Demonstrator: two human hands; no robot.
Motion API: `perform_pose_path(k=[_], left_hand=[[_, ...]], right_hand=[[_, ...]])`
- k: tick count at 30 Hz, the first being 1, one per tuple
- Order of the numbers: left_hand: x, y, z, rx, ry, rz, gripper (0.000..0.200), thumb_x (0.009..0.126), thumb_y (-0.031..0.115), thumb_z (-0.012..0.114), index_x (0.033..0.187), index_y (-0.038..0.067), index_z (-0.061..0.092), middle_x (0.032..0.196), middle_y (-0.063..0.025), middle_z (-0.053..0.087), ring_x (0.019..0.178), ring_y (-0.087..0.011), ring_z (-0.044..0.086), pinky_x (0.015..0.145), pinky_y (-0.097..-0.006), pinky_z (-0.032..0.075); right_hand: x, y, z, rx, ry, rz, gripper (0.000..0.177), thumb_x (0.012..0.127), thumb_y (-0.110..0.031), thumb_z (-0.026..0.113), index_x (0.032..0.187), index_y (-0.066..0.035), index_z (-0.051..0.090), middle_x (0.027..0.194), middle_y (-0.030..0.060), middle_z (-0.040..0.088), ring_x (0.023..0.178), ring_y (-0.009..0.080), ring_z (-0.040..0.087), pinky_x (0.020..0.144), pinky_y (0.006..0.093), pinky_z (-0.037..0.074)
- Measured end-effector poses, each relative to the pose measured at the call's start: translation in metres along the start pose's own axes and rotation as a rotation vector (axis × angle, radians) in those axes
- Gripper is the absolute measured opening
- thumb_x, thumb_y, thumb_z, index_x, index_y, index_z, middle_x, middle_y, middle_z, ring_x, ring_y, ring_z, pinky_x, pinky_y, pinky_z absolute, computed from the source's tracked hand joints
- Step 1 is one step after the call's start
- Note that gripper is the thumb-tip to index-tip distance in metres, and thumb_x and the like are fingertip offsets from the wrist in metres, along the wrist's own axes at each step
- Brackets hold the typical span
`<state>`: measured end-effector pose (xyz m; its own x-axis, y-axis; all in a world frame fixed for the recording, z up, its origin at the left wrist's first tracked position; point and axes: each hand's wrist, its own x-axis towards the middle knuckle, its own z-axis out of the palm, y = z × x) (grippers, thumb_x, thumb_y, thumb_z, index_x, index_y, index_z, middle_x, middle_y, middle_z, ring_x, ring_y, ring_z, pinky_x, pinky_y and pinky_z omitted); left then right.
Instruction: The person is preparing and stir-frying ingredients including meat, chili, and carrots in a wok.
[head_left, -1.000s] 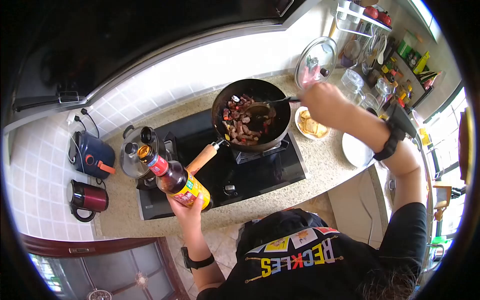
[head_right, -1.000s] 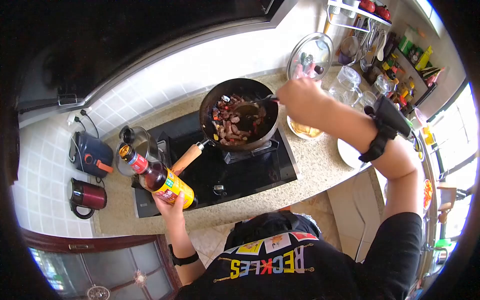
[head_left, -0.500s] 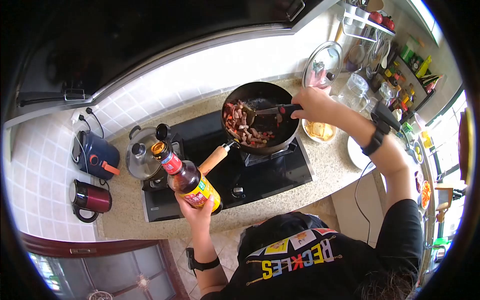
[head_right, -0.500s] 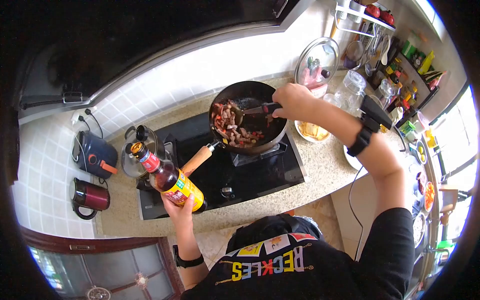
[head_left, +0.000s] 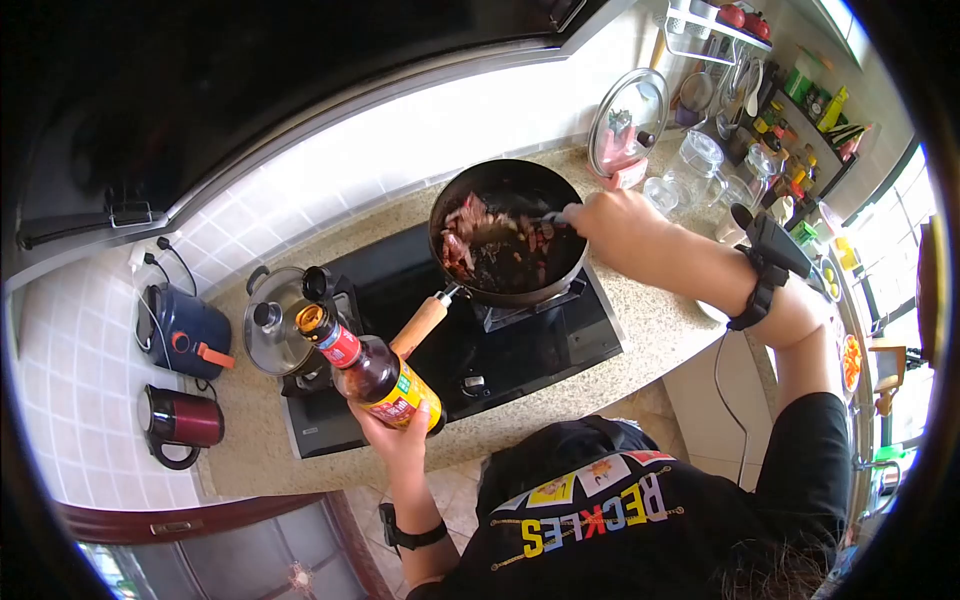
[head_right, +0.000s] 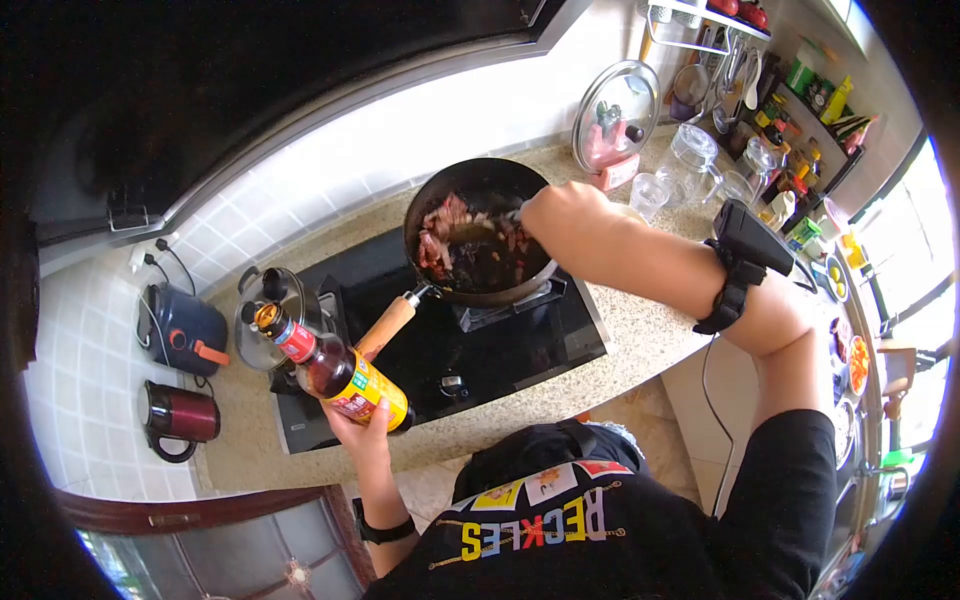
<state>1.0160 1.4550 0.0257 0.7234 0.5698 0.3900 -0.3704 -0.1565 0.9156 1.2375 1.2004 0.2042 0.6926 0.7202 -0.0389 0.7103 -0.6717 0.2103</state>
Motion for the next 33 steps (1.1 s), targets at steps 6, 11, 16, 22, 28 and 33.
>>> perform_pose_path(k=[6, 11, 16, 22, 28, 33], left_hand=[[0.002, 0.001, 0.003, -0.028, -0.027, 0.019, 0.083, 0.065, 0.0, 0.064, 0.138, 0.001, 0.025, 0.13, -0.0213, 0.046, 0.121, -0.0296, 0.048, 0.104, -0.0411, 0.035], [0.001, 0.003, 0.007, -0.029, -0.009, 0.04, 0.082, 0.065, -0.001, 0.063, 0.138, 0.001, 0.026, 0.13, -0.0221, 0.046, 0.122, -0.0302, 0.047, 0.104, -0.0411, 0.035], [-0.003, -0.002, 0.005, -0.01, 0.006, 0.028, 0.08, 0.065, -0.001, 0.063, 0.137, 0.0, 0.027, 0.129, -0.0211, 0.047, 0.12, -0.0285, 0.048, 0.103, -0.0408, 0.037], [-0.004, 0.0, 0.007, 0.034, 0.022, 0.019, 0.08, 0.066, 0.0, 0.064, 0.137, 0.0, 0.027, 0.129, -0.0202, 0.046, 0.119, -0.0274, 0.049, 0.102, -0.0402, 0.038], [-0.005, 0.005, 0.007, 0.031, 0.032, -0.003, 0.08, 0.067, 0.0, 0.065, 0.137, 0.0, 0.027, 0.13, -0.0181, 0.045, 0.118, -0.0258, 0.049, 0.102, -0.0395, 0.038], [-0.003, 0.007, 0.007, 0.023, 0.021, -0.005, 0.083, 0.067, 0.001, 0.066, 0.138, 0.001, 0.025, 0.13, -0.0175, 0.045, 0.117, -0.0255, 0.049, 0.102, -0.0389, 0.038]], right_hand=[[0.001, 0.002, 0.02, -0.011, 0.093, 0.042, 0.029, 0.079, -0.004, 0.056, 0.107, -0.003, 0.059, 0.079, 0.0136, 0.06, 0.07, 0.0297, 0.064, 0.059, 0.0378, 0.051], [-0.036, 0.023, 0.056, -0.011, 0.11, -0.262, 0.051, 0.077, -0.003, 0.054, 0.128, -0.004, 0.049, 0.085, 0.0086, 0.054, 0.072, 0.0244, 0.062, 0.061, 0.0363, 0.052], [-0.066, 0.046, -0.035, -0.141, 0.089, -0.145, 0.039, 0.075, -0.006, 0.056, 0.111, -0.017, 0.064, 0.081, 0.005, 0.056, 0.073, 0.0221, 0.062, 0.062, 0.0336, 0.049], [-0.063, 0.036, -0.058, -0.149, 0.074, -0.226, 0.031, 0.076, -0.005, 0.054, 0.101, -0.016, 0.068, 0.075, 0.0049, 0.058, 0.07, 0.0239, 0.061, 0.061, 0.0349, 0.047], [-0.001, 0.027, -0.015, -0.107, -0.039, 0.055, 0.016, 0.082, -0.012, 0.058, 0.095, -0.008, 0.067, 0.074, 0.0126, 0.063, 0.072, 0.0301, 0.065, 0.065, 0.0428, 0.051], [0.023, 0.05, -0.055, 0.039, 0.045, 0.249, 0.015, 0.078, -0.021, 0.066, 0.08, -0.007, 0.071, 0.077, 0.017, 0.066, 0.075, 0.0318, 0.066, 0.067, 0.041, 0.052]])
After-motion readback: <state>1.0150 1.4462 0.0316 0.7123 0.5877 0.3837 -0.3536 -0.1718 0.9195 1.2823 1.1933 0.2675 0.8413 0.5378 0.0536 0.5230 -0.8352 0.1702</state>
